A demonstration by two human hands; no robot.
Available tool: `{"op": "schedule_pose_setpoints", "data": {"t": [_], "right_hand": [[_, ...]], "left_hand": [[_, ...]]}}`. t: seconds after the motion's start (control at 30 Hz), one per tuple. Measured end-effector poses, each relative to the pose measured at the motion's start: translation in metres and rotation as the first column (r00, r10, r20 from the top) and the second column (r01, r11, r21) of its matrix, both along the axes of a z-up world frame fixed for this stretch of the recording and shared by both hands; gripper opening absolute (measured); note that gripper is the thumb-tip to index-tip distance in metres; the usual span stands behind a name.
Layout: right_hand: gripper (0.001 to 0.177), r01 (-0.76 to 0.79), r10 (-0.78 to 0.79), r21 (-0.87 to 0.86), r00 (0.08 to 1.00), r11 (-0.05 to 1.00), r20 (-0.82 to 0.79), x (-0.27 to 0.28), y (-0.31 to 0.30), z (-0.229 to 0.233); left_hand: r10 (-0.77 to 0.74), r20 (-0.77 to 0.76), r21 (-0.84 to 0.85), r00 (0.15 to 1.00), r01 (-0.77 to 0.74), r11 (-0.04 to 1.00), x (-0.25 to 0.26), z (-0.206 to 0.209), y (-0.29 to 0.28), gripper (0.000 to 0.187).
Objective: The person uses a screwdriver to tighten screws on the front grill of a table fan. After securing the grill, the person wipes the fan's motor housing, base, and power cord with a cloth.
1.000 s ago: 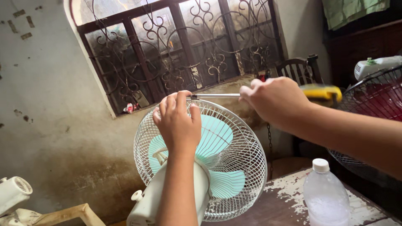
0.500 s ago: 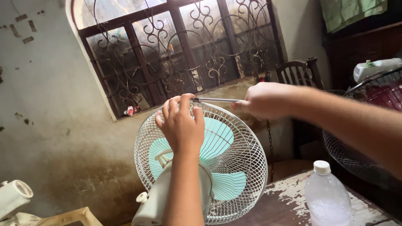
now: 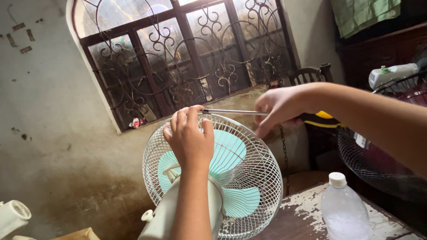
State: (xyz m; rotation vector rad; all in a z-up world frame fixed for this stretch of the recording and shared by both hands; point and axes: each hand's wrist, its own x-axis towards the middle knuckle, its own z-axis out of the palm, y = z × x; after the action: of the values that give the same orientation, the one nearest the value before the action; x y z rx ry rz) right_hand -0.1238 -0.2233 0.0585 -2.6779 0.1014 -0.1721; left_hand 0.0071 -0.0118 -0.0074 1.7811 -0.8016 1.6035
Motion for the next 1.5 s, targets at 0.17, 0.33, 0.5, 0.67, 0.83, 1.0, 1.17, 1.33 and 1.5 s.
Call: {"op": "schedule_pose_setpoints", "data": {"t": [0.17,0.33,0.5,0.67,0.83,1.0,1.17,1.33,1.5], "right_hand": [[0.017,0.005,0.324,-0.506,0.763,0.863,0.56,-0.001,-0.01,-0.019],[0.043,0.497,0.119,-0.725,0.781,0.477,0.613,-0.033,0.027,-0.039],[0.054,0.619,0.23,-0.712,0.679,0.332,0.697,-0.042,0.048,-0.046],[0.043,0.51,0.023,-0.709,0.804,0.487,0.594,-0.04,0.057,-0.04],[0.028,0.124,0.138,-0.489,0.875,0.863,0.465,-0.011,0.025,-0.019],[0.046,-0.005,0.02,0.14,0.995,0.99,-0.102,0.004,-0.005,0.012],[0.049,-0.001,0.232,0.57,0.914,0.821,-0.332,-0.002,-0.007,0.007],[0.051,-0.126,0.185,0.349,0.973,0.928,-0.139,-0.01,-0.005,-0.009],[0.047,-0.081,0.052,0.31,0.994,0.947,0.1,-0.04,-0.022,-0.032]], "left_hand": [[-0.01,-0.011,0.005,1.0,0.01,1.0,0.001,-0.001,0.0,0.028],[-0.024,-0.004,0.002,1.0,0.024,1.0,0.002,-0.001,0.001,0.041],[-0.02,0.055,-0.029,0.998,0.022,0.999,0.007,-0.002,0.001,0.047],[0.005,-0.097,-0.064,0.995,-0.012,0.998,0.006,0.002,-0.003,0.037],[-0.011,-0.102,-0.077,0.995,0.004,0.997,0.006,0.001,-0.008,0.039],[-0.023,-0.092,-0.08,0.995,0.015,0.997,0.006,0.001,-0.007,0.041],[-0.055,-0.08,-0.043,0.995,0.052,0.998,0.001,0.0,-0.002,0.04],[-0.078,-0.079,-0.004,0.994,0.078,0.997,-0.002,0.001,0.001,0.038],[-0.099,-0.05,0.017,0.994,0.1,0.995,0.003,-0.002,0.009,0.039]]}}
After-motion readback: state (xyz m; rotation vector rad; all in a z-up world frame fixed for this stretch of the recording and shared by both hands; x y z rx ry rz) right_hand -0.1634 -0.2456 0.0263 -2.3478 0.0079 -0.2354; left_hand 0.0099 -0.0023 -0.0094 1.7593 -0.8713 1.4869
